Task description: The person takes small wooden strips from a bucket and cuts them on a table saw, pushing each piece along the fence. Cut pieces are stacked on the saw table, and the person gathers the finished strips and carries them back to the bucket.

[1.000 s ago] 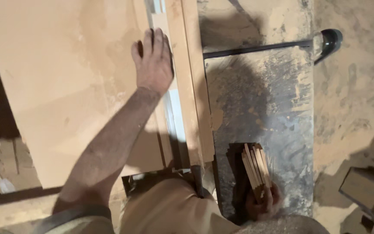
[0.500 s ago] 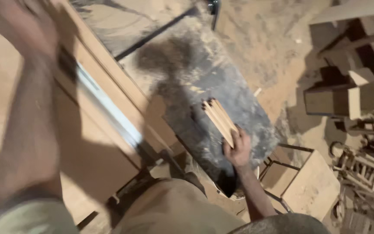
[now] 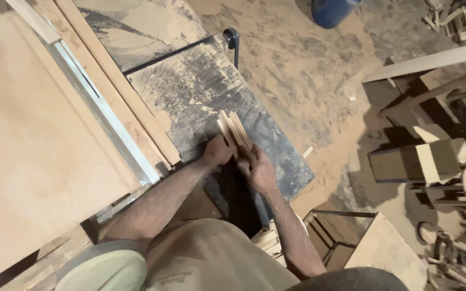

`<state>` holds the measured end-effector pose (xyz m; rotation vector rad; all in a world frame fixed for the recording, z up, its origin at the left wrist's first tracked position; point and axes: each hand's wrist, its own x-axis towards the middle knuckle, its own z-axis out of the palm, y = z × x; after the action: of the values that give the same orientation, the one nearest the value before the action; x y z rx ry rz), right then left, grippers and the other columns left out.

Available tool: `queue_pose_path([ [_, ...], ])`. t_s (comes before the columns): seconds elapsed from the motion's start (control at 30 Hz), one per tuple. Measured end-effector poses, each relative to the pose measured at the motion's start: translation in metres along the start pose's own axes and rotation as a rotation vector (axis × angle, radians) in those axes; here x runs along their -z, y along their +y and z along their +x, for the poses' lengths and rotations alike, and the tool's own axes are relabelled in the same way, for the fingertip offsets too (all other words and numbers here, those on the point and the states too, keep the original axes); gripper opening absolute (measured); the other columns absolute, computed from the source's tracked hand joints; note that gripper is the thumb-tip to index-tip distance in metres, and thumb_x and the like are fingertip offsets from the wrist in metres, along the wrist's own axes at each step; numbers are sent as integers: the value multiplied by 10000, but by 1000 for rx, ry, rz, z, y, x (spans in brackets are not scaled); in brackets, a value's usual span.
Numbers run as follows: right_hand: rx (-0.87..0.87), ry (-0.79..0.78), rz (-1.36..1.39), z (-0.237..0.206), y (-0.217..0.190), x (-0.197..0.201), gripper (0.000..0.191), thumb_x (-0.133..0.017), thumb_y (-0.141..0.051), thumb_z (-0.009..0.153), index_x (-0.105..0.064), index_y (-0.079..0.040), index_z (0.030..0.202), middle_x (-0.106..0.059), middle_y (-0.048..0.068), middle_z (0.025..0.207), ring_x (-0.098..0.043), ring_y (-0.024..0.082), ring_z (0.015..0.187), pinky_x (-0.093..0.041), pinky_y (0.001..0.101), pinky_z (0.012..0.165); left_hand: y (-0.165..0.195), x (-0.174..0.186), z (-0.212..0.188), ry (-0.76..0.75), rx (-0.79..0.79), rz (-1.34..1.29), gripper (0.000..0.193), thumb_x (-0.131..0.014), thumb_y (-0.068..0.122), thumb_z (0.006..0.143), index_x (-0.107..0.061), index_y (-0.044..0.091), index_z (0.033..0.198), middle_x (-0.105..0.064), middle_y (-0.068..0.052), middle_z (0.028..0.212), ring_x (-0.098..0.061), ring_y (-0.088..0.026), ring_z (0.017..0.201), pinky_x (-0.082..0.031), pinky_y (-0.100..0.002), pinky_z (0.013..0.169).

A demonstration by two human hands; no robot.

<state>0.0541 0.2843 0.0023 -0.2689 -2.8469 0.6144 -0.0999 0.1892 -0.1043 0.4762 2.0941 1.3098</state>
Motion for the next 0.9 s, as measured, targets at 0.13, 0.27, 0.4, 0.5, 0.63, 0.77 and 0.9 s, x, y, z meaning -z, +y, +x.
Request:
queue_pose_path([
  [0.13,20,54,87,-5,23,-12,477,-707,-286,922,-647,-138,1372,-596,172,1358,-594,405,1209,-512,477,976,3,14,-3,368,-127,-33,322,-653,180,815,-736,-13,1058,-749,-221,943,-738,-359,899,-580,-456,807],
  [0.27,114,197,17,-7,36,-35,359,-681,-237,954,-686,-126,1295,-629,177,1342,-608,422,1115,-510,505,951,10,72,-57,769,-331,-160,365,-561,21,824,-687,-53,1158,-712,-190,925,-705,-326,790,-571,-444,718],
  [0.4,163,268,-52,-4,44,-53,362,-686,-210,924,-694,-114,1273,-626,220,1301,-609,450,1027,-516,515,894,-13,150,-132,1014,-154,-98,530,-551,38,906,-496,-93,1417,-724,-200,968,-725,-285,874,-586,-423,764],
  [0.5,212,303,-51,-2,46,-59,389,-692,-186,906,-695,-105,1286,-624,243,1282,-611,462,1034,-520,523,891,-43,179,-158,934,33,-25,515,-548,48,928,-493,-81,1423,-722,-239,985,-724,-329,890,-584,-443,787],
  [0.63,283,374,-42,3,42,-57,336,-701,-189,936,-684,-105,1262,-622,242,1236,-616,473,1062,-525,540,895,-69,179,-150,896,-58,179,457,-579,66,951,-536,-86,1380,-715,-289,1061,-713,-385,967,-581,-466,842],
  [0.77,198,213,-19,6,35,-50,280,-689,-166,976,-673,-106,1248,-650,224,1209,-621,468,997,-507,560,847,-66,172,-135,731,209,377,352,-569,175,1043,-593,-57,1306,-708,-278,1060,-703,-414,938,-575,-489,829],
  [0.9,339,331,5,13,28,-53,344,-695,-162,980,-608,-34,1287,-626,260,1276,-615,478,1027,-497,556,852,-57,174,-131,641,283,661,331,-519,179,1065,-607,-21,1314,-624,-233,1216,-623,-383,1090,-539,-485,857],
])
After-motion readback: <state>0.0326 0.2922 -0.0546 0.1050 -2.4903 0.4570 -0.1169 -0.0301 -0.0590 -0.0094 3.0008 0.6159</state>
